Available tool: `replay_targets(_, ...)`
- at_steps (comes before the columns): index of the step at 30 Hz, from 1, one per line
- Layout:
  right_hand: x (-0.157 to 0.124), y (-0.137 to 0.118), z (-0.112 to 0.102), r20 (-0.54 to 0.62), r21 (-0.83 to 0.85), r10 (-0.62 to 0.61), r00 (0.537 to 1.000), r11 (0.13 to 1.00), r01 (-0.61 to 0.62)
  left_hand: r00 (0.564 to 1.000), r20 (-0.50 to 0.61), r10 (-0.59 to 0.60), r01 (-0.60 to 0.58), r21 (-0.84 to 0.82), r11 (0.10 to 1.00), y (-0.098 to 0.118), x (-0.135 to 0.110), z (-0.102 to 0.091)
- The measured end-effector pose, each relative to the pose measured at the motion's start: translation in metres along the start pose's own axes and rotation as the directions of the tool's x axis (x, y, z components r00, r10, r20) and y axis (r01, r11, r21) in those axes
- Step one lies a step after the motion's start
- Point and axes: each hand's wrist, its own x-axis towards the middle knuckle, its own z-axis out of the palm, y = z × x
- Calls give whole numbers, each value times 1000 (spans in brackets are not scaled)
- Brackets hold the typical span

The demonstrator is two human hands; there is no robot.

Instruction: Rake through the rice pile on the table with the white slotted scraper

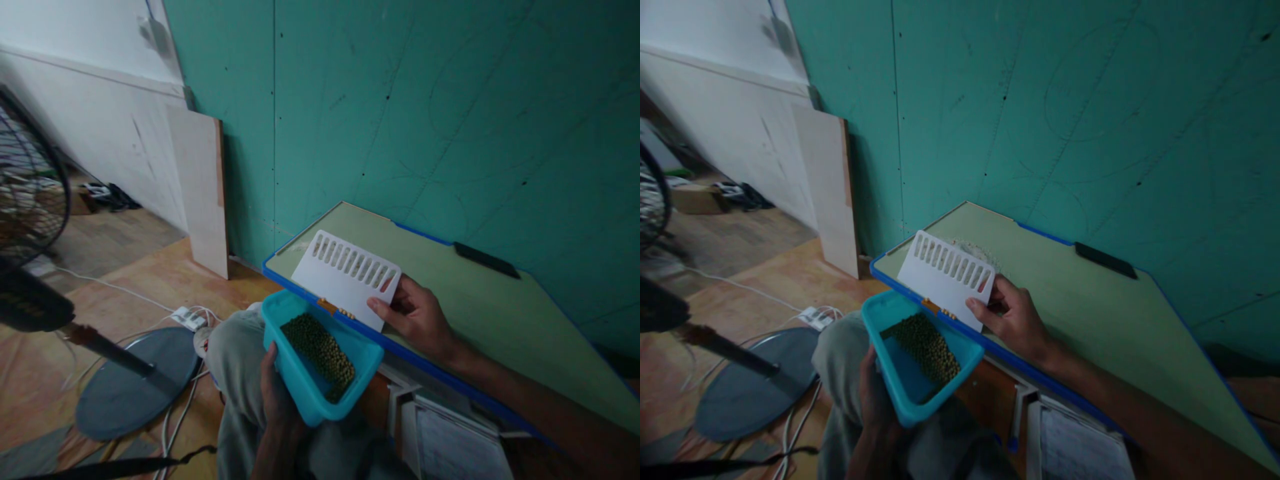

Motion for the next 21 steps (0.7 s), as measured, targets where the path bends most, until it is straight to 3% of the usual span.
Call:
replay_targets(6,1,-3,0,-10,-58,-31,999,998,31,995,-77,60,-60,2,998,0,-2,7)
replay_targets(17,-2,-1,-1,-43,-78,-66,997,995,63,993,-67,96,-94,31,995,2,0,0)
replay_targets(21,6,-2,-7,-158,-66,-56,986,997,46,998,-37,57,-57,-21,998,4,5,-7)
